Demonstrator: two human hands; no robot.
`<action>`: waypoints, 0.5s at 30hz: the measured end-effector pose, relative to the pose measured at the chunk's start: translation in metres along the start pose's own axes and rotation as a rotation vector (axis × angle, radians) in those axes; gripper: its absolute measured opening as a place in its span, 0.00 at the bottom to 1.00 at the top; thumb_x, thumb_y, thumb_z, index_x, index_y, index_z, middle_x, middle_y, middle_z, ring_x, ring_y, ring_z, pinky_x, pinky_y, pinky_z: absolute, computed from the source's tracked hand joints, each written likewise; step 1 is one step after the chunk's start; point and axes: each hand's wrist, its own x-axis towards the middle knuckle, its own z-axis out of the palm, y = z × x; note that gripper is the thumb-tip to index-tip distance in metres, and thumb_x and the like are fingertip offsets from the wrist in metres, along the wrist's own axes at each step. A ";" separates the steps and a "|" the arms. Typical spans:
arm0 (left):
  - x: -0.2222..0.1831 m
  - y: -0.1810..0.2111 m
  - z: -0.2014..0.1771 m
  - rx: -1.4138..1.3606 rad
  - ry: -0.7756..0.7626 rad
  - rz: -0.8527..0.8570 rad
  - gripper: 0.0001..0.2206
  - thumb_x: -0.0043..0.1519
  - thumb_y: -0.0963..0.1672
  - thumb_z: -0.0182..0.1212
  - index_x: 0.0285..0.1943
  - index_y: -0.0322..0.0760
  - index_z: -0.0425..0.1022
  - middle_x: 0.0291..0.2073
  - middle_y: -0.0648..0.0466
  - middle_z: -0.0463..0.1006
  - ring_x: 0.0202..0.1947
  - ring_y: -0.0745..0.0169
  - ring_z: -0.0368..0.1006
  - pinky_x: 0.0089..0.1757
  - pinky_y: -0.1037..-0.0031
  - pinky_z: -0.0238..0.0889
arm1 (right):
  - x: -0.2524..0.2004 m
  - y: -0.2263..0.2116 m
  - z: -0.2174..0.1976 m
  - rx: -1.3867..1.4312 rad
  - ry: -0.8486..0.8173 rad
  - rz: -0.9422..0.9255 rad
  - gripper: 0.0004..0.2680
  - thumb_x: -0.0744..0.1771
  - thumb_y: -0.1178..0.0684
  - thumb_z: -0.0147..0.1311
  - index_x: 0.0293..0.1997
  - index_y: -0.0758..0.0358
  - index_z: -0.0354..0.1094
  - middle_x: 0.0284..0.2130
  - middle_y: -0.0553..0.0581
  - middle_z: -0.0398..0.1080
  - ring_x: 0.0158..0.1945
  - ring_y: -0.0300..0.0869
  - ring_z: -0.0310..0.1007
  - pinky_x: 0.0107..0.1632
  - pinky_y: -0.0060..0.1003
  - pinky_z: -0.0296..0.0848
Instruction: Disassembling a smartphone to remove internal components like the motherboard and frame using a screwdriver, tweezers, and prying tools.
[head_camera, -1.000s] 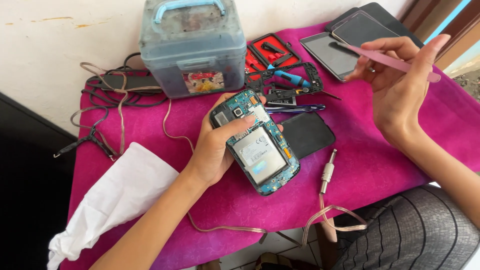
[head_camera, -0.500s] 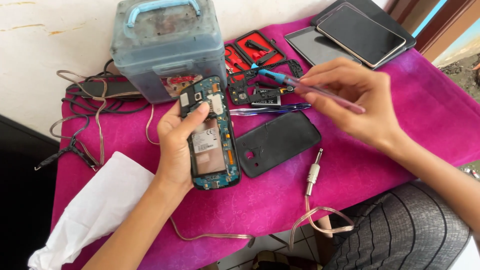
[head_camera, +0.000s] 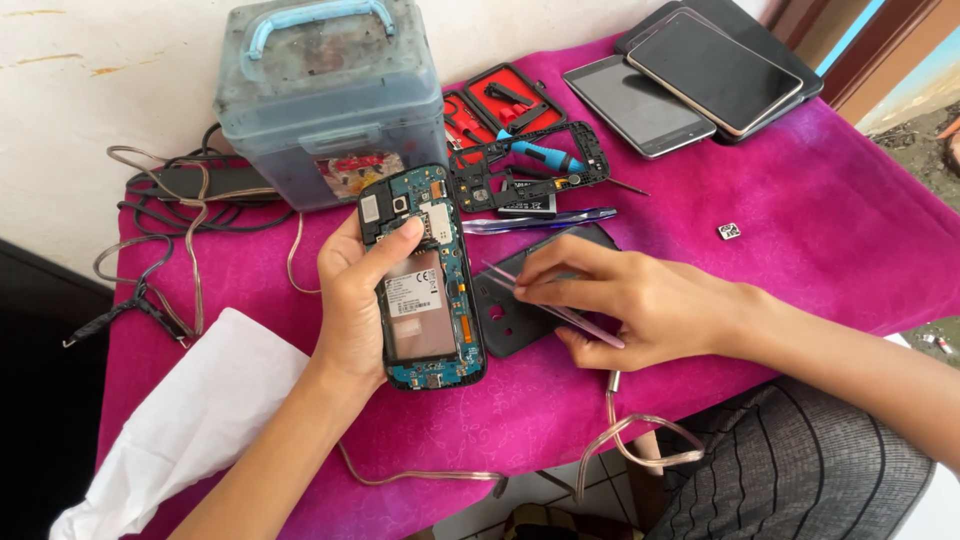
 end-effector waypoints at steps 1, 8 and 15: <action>0.000 -0.001 0.000 -0.012 -0.007 0.005 0.10 0.55 0.40 0.67 0.45 0.31 0.76 0.31 0.48 0.80 0.26 0.59 0.75 0.29 0.69 0.72 | 0.000 0.000 0.001 -0.016 -0.047 0.012 0.14 0.66 0.61 0.51 0.58 0.74 0.64 0.56 0.67 0.64 0.60 0.57 0.71 0.59 0.45 0.76; -0.006 0.001 0.008 0.087 -0.075 0.016 0.15 0.55 0.39 0.66 0.51 0.28 0.76 0.37 0.45 0.83 0.32 0.56 0.79 0.35 0.66 0.76 | -0.003 0.012 -0.002 -0.160 0.010 0.007 0.10 0.71 0.62 0.39 0.54 0.70 0.67 0.56 0.66 0.69 0.55 0.57 0.78 0.51 0.46 0.79; -0.008 -0.003 0.014 0.273 -0.084 0.141 0.14 0.55 0.40 0.69 0.50 0.32 0.76 0.41 0.49 0.83 0.39 0.62 0.79 0.43 0.73 0.75 | -0.014 0.024 -0.009 -0.379 0.211 0.075 0.10 0.63 0.70 0.46 0.43 0.66 0.71 0.46 0.61 0.74 0.45 0.52 0.78 0.42 0.44 0.77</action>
